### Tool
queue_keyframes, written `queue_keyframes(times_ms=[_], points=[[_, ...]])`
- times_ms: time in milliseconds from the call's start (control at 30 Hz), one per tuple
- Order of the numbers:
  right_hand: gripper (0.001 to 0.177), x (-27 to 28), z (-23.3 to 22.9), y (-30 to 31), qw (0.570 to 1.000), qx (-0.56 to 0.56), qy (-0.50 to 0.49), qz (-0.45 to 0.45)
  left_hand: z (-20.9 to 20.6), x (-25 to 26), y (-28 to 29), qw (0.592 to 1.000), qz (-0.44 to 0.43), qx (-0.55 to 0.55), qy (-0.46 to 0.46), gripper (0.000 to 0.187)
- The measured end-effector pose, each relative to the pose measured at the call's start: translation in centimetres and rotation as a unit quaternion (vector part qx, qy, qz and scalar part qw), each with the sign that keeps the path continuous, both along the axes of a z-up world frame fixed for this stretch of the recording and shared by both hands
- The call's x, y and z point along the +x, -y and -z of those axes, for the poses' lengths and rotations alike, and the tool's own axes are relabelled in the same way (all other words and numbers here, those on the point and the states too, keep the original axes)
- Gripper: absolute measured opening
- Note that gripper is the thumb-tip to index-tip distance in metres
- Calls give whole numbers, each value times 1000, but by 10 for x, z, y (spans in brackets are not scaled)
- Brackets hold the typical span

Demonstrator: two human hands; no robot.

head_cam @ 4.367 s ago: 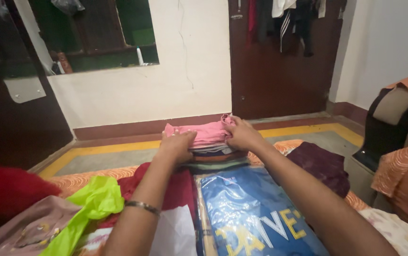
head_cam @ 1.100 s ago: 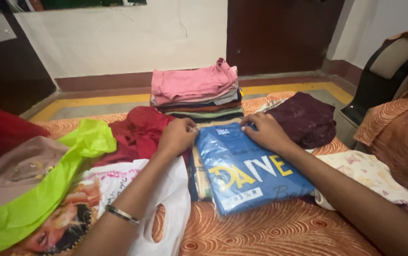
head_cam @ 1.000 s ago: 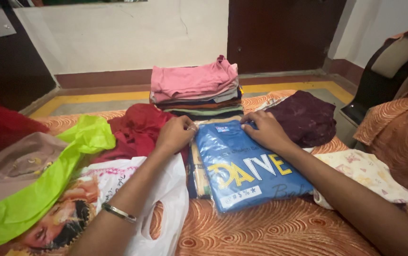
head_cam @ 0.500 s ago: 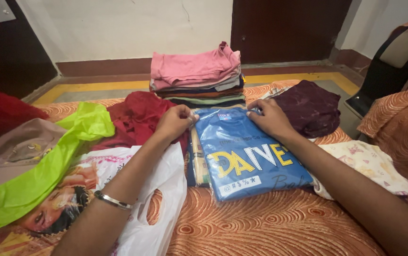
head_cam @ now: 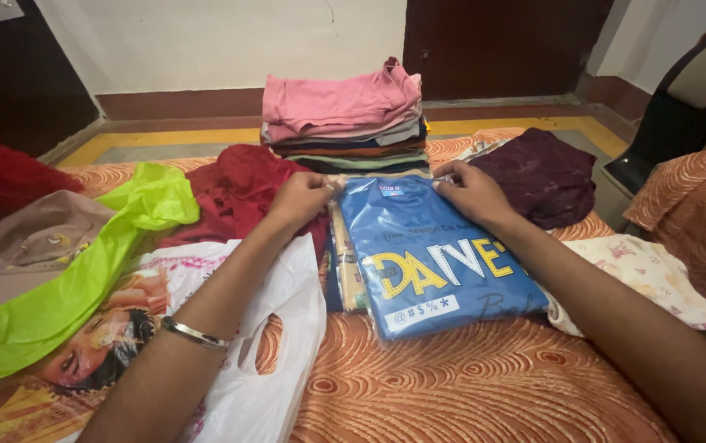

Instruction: The person folds a blue t-shirt and places it into a clear plastic bag. They then place a beige garment and the blue shirt into a green plastic bag, followed by a dark blue t-shirt into a white plastic bag. The person arranges the bags on the bed.

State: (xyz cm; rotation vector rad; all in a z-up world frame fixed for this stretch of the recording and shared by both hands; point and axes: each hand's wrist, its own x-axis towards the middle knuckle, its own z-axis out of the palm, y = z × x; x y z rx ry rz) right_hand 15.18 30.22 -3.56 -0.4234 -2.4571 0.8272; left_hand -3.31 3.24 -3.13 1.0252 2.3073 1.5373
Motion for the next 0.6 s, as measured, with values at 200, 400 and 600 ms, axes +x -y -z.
queue_keyframes(times_ms=[200,400,600], points=[[42,-3,-1,-10,994,-108,-20,1,-5,3,5,997,45,-39,-49,33],[43,8,-15,-3,941,-338,-26,10,-3,5,2,986,83,136,56,25],[48,23,-31,9,915,-395,38,-72,-9,-1,5,965,79,208,137,24]])
